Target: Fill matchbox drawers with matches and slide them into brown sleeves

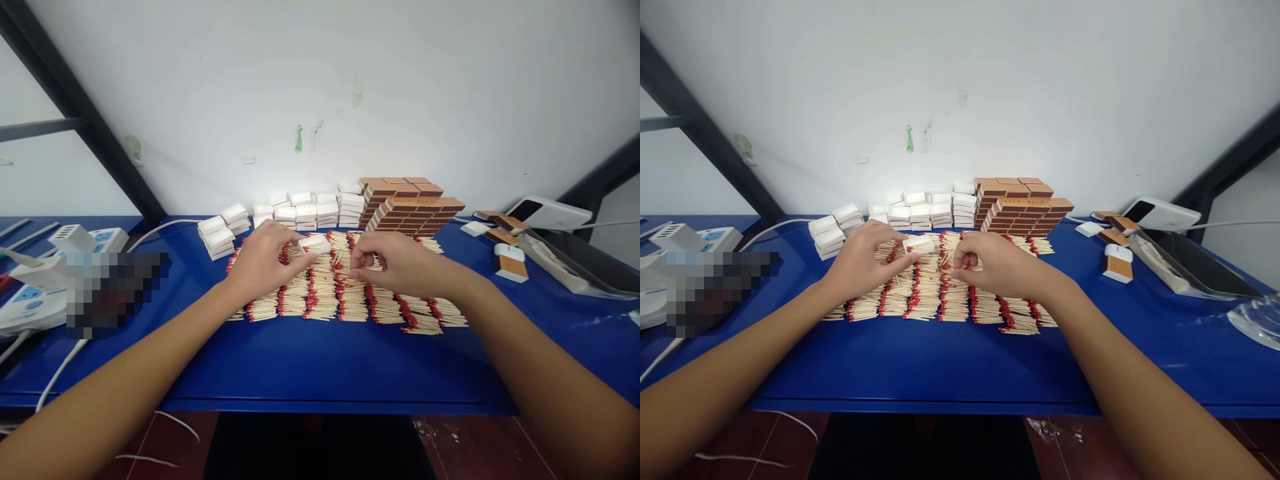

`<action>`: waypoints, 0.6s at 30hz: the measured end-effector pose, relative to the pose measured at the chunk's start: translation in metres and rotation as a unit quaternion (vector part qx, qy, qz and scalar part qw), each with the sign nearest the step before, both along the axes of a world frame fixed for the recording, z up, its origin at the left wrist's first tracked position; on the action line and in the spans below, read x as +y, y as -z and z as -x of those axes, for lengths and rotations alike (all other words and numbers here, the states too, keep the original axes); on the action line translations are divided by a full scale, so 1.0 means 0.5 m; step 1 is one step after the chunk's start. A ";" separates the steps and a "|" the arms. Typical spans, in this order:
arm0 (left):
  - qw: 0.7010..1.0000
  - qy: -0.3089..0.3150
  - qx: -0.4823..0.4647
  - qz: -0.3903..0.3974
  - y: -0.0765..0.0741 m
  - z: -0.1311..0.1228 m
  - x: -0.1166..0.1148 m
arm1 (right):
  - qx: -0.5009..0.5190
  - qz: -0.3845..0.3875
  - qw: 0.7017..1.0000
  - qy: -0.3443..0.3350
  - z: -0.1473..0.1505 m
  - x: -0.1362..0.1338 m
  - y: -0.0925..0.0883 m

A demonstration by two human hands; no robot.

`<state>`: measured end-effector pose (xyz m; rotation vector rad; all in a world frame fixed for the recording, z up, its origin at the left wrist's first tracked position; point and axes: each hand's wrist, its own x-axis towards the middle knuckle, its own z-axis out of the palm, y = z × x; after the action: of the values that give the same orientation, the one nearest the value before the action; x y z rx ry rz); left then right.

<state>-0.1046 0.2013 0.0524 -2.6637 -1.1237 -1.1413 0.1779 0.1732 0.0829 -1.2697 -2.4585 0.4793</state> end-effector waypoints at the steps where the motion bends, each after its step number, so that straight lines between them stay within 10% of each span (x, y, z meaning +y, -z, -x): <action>1: 1.000 -0.019 -0.008 -0.001 -0.002 0.001 0.001 | -0.016 0.037 0.999 -0.009 -0.005 -0.001 -0.005; 7: 1.000 -0.022 -0.008 -0.008 -0.001 0.001 0.002 | -0.050 0.157 0.986 -0.007 -0.011 -0.008 -0.018; 18: 1.000 0.014 0.018 -0.017 0.002 0.000 0.002 | -0.050 0.155 0.987 0.002 -0.007 -0.003 -0.007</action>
<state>-0.1048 0.2020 0.0513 -2.6707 -1.0560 -1.1015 0.1812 0.1718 0.0866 -1.4472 -2.5341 0.8445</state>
